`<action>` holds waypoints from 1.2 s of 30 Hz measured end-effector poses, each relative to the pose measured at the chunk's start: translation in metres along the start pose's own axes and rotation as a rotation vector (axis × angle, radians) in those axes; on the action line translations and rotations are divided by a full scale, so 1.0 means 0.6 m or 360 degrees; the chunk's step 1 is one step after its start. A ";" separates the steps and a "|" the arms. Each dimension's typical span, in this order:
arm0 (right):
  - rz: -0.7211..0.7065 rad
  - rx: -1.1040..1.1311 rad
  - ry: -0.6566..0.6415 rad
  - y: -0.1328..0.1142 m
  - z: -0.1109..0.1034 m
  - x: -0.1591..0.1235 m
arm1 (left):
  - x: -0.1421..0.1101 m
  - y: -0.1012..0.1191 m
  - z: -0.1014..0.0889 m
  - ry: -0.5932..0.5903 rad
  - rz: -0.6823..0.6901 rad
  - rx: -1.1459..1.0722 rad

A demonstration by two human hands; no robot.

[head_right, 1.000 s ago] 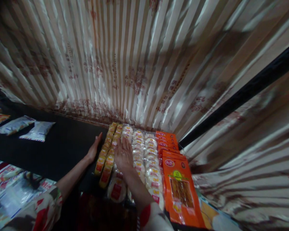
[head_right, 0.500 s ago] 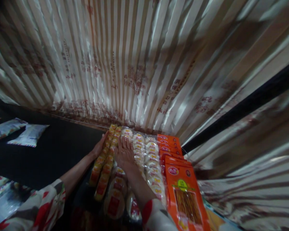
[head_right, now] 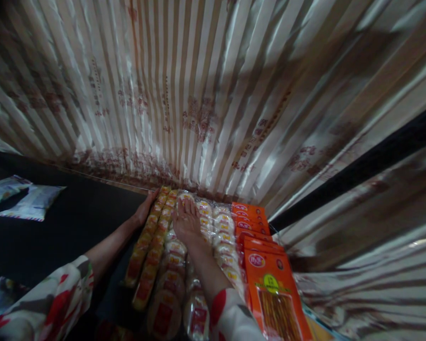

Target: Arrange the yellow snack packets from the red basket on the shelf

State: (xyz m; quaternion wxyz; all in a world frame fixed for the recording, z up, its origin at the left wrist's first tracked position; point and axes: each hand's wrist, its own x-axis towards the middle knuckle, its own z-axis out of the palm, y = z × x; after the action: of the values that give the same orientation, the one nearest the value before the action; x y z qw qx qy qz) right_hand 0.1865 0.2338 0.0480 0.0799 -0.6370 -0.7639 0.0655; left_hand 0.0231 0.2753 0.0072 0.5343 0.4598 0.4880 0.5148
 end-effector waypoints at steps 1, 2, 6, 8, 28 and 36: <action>-0.0003 0.0000 -0.0001 0.001 0.003 0.002 | 0.003 0.000 0.005 -0.0062 -0.0057 -0.0098; -0.0006 0.0002 -0.0007 0.003 0.007 0.003 | 0.005 -0.001 0.010 -0.0111 -0.0129 -0.0211; -0.0017 -0.0003 -0.0072 0.006 0.018 0.002 | 0.010 -0.009 0.018 -0.0181 -0.0291 -0.0464; -0.0019 -0.0016 -0.0084 0.007 0.019 0.002 | 0.011 -0.011 0.017 -0.0196 -0.0332 -0.0486; -0.0193 0.0089 0.0270 -0.027 -0.006 -0.087 | -0.150 -0.020 -0.036 0.0261 -0.0137 -0.0110; -0.0250 0.0315 0.0528 -0.071 0.042 -0.237 | -0.270 -0.047 -0.026 0.0351 0.0075 0.0191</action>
State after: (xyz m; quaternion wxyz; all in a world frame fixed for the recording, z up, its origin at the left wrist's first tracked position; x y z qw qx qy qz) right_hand 0.1656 0.0861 0.0265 0.2715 -0.5666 -0.7775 0.0280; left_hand 0.0113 0.1119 -0.0144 0.4368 0.4427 0.5628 0.5445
